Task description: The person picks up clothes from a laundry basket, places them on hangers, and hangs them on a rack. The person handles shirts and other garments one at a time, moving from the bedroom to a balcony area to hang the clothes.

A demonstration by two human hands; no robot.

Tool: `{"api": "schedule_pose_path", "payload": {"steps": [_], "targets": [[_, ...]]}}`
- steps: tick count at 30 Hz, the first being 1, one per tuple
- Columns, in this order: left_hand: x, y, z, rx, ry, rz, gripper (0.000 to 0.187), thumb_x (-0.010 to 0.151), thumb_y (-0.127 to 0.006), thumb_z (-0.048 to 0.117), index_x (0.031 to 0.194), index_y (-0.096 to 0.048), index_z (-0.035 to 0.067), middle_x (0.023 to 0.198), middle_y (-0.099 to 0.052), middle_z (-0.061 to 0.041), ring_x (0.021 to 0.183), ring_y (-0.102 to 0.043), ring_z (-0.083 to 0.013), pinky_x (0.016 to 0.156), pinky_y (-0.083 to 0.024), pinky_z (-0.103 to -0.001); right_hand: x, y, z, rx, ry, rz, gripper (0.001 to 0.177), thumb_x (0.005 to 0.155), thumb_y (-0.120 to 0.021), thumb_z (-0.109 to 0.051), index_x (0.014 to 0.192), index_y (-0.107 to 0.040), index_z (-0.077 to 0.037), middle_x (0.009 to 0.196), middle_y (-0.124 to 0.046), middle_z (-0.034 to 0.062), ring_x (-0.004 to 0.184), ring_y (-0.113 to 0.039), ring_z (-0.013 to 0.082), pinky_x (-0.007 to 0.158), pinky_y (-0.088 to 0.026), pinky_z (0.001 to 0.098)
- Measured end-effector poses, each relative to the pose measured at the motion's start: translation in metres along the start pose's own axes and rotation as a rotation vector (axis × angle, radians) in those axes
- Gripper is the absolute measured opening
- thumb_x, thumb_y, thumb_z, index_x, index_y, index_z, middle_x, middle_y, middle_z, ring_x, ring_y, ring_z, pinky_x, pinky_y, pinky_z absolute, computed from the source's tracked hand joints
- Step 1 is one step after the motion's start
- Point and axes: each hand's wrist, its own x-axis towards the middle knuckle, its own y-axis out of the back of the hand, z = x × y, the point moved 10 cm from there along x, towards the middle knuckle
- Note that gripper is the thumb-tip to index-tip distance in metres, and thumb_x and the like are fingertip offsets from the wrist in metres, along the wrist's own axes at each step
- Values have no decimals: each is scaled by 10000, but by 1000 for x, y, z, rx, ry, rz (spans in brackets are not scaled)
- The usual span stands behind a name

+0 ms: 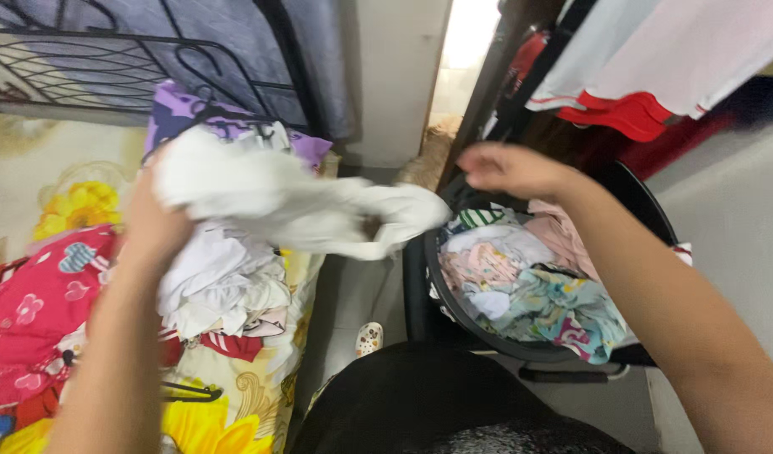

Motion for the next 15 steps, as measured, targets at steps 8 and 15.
{"api": "schedule_pose_path", "payload": {"steps": [8,15], "targets": [[-91,38,-191,318,529,-69,920,621,-936,208,1408,-548,-65,1284,-621,-302,1180,-587,-455,968,-447,-524,-54,-81,336,-359,-404,98,644,833,-751,-384,1403,-591,-132,1118,-747,183,1016,-707,292,904,-544,422],[-118,-135,-191,45,616,-433,990,742,-840,503,1498,-495,-37,1510,-493,-322,1408,-465,-418,1167,-360,-497,-84,-117,336,-453,-470,340,632,748,-840,-334,1258,-629,-26,1151,-701,255,1061,-683,418,932,-534,502]]}}
